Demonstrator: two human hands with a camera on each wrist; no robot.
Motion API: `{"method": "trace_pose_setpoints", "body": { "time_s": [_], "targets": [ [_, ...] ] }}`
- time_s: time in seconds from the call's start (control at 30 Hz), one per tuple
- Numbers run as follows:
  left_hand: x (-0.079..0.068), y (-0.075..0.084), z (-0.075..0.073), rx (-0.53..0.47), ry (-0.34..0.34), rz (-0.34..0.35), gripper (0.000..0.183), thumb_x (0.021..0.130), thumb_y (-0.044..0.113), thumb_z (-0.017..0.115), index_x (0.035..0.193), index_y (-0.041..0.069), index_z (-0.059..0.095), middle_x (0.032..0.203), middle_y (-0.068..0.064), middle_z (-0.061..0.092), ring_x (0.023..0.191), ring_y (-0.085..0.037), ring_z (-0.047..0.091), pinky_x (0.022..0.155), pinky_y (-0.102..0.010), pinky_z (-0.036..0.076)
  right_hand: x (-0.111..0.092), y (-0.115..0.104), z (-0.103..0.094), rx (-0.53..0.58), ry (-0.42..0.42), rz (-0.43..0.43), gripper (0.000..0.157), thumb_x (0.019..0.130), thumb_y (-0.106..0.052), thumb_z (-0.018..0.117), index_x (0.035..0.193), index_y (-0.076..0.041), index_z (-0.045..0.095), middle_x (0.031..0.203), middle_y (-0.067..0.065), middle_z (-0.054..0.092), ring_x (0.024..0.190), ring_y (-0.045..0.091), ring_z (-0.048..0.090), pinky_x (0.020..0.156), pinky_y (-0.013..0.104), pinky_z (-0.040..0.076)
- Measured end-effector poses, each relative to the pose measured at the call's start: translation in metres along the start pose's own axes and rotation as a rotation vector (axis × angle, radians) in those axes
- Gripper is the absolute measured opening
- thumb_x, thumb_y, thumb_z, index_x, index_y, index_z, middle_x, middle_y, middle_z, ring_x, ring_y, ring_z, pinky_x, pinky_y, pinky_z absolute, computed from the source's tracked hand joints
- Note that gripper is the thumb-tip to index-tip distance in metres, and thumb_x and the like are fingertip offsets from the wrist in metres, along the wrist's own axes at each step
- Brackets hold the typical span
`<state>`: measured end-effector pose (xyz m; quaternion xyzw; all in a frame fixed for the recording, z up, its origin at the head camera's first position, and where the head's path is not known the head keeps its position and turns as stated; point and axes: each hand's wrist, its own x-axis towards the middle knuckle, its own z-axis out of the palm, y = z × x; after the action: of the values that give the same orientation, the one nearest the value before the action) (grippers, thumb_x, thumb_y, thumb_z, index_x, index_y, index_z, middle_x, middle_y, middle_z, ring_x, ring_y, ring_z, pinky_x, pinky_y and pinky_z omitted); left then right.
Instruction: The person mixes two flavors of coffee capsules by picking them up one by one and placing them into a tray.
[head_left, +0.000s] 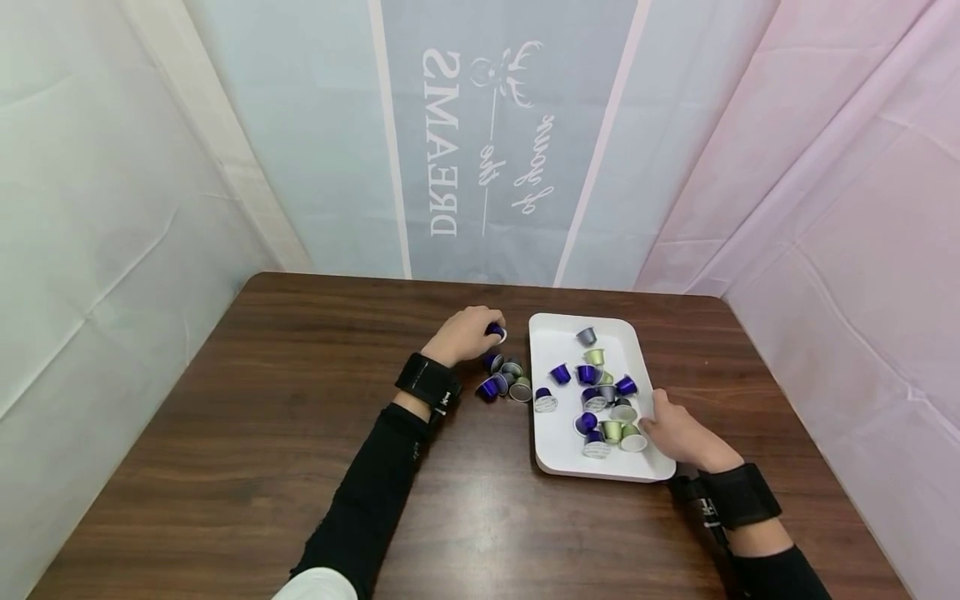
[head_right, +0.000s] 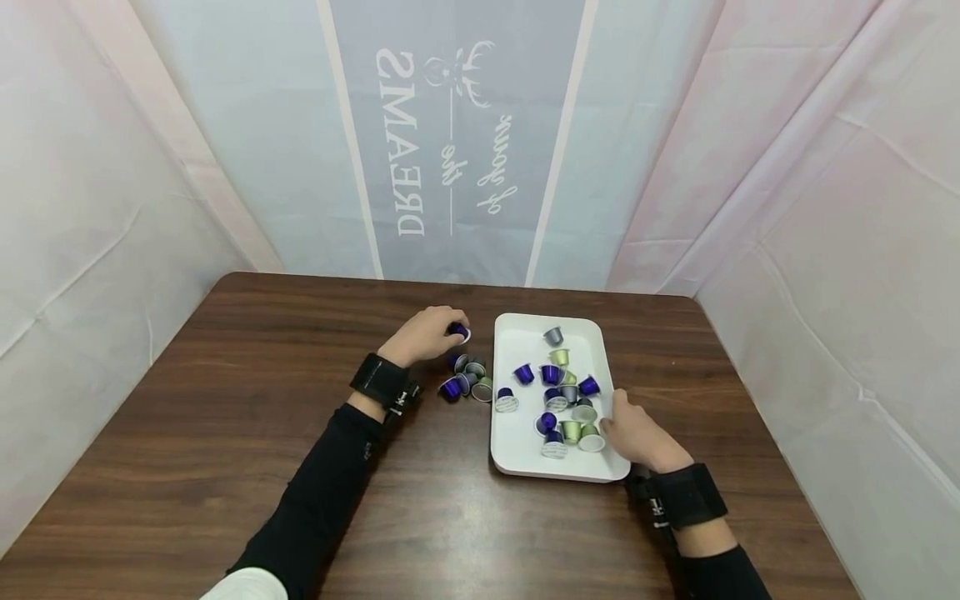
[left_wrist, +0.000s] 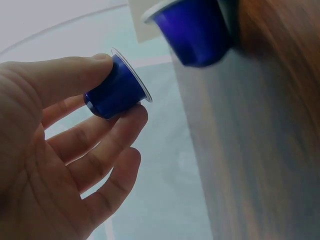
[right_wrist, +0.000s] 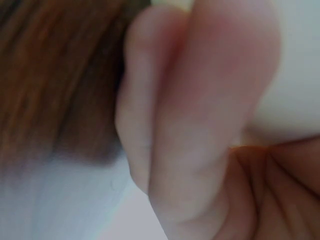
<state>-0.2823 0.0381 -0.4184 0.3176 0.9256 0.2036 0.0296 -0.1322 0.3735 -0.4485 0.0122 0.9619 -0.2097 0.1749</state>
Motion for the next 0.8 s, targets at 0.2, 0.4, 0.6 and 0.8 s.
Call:
{"method": "trace_pose_setpoints", "body": {
  "time_s": [0.2,0.4,0.6,0.8],
  "targets": [
    [0.000,0.013,-0.002,0.012,-0.001,0.070,0.021,0.097,0.024,0.055,0.115,0.016,0.063,0.106,0.000,0.059,0.087,-0.012,0.054,0.075,-0.028,0.045,-0.001,0.001,0.001,0.005,-0.002,-0.002,0.052,0.097,-0.012,0.045,0.127,0.021,0.019,0.124,0.047,0.037,0.110,0.043,0.050,0.081,0.050,0.045],
    [-0.001,0.025,-0.002,-0.008,-0.012,0.115,0.020,0.097,0.023,0.055,0.115,0.016,0.062,0.105,0.001,0.058,0.081,-0.010,0.053,0.071,-0.026,0.044,-0.002,0.000,0.000,0.003,0.001,-0.005,0.052,0.097,-0.012,0.045,0.127,0.021,0.019,0.123,0.047,0.037,0.109,0.043,0.050,0.080,0.049,0.045],
    [-0.002,0.036,0.000,0.004,-0.022,0.143,0.021,0.097,0.024,0.056,0.115,0.016,0.062,0.103,0.001,0.057,0.078,-0.010,0.052,0.068,-0.024,0.043,-0.003,-0.001,0.000,-0.002,0.003,-0.005,0.051,0.097,-0.011,0.046,0.127,0.021,0.019,0.123,0.047,0.037,0.109,0.043,0.050,0.080,0.050,0.045],
    [-0.002,0.049,0.001,0.038,-0.040,0.196,0.019,0.096,0.023,0.056,0.113,0.016,0.062,0.101,0.000,0.056,0.077,-0.010,0.052,0.065,-0.023,0.043,-0.002,-0.002,0.000,-0.009,0.006,-0.007,0.050,0.097,-0.011,0.046,0.126,0.021,0.020,0.122,0.047,0.038,0.109,0.043,0.050,0.081,0.050,0.044]
  ]
}}
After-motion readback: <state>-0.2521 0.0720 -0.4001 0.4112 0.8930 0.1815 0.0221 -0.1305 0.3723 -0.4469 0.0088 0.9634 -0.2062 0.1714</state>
